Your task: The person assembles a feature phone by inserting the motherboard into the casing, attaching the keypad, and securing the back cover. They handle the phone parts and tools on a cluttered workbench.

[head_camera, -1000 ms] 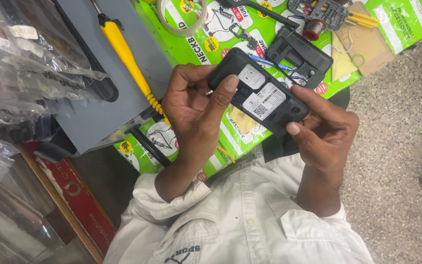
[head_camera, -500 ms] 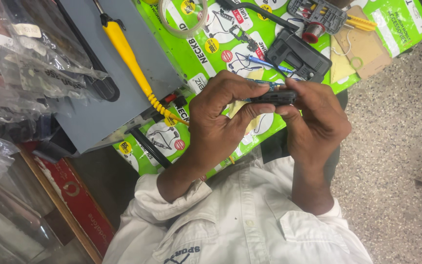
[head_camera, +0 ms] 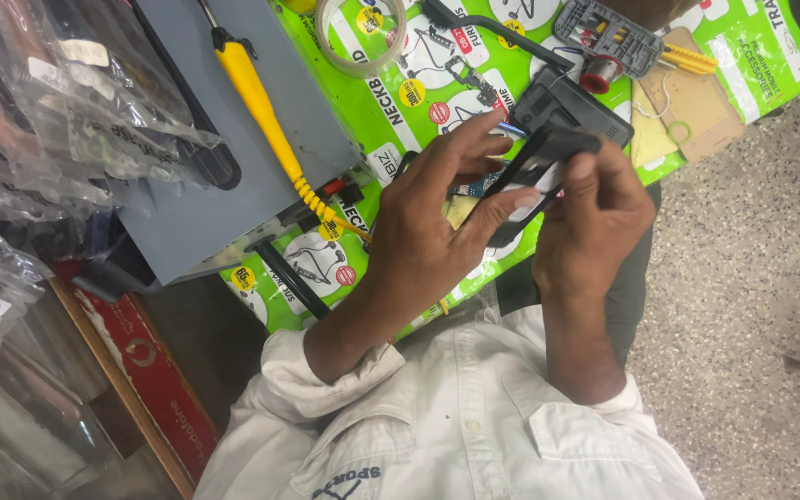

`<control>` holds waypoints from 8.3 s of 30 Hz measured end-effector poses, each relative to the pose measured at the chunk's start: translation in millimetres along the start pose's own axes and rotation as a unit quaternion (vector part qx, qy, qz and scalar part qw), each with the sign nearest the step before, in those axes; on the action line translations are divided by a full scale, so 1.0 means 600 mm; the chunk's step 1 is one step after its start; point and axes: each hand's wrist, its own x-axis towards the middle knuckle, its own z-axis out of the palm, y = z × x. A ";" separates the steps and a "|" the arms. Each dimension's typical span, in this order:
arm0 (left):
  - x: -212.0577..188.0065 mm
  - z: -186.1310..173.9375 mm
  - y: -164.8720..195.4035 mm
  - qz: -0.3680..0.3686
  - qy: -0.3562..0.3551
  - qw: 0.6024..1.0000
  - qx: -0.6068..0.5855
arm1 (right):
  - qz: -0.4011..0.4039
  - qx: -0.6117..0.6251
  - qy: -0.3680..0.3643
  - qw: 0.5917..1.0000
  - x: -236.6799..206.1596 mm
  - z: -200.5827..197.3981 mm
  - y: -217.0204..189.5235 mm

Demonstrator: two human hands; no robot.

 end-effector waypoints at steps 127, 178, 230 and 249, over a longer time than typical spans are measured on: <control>-0.013 -0.015 -0.057 -0.150 0.058 0.860 -0.484 | -0.033 -0.527 -0.172 0.832 0.085 -0.130 -0.045; -0.010 0.013 -0.050 -0.311 -0.273 0.881 -0.229 | -0.012 -0.183 -0.124 0.975 -0.005 -0.083 -0.047; -0.010 0.010 -0.045 -0.112 -0.143 0.973 -0.142 | 0.038 0.062 -0.083 0.994 0.013 -0.093 -0.003; -0.030 0.027 -0.009 0.136 -0.084 0.981 0.111 | -0.423 -0.304 -0.045 0.853 0.005 0.060 -0.056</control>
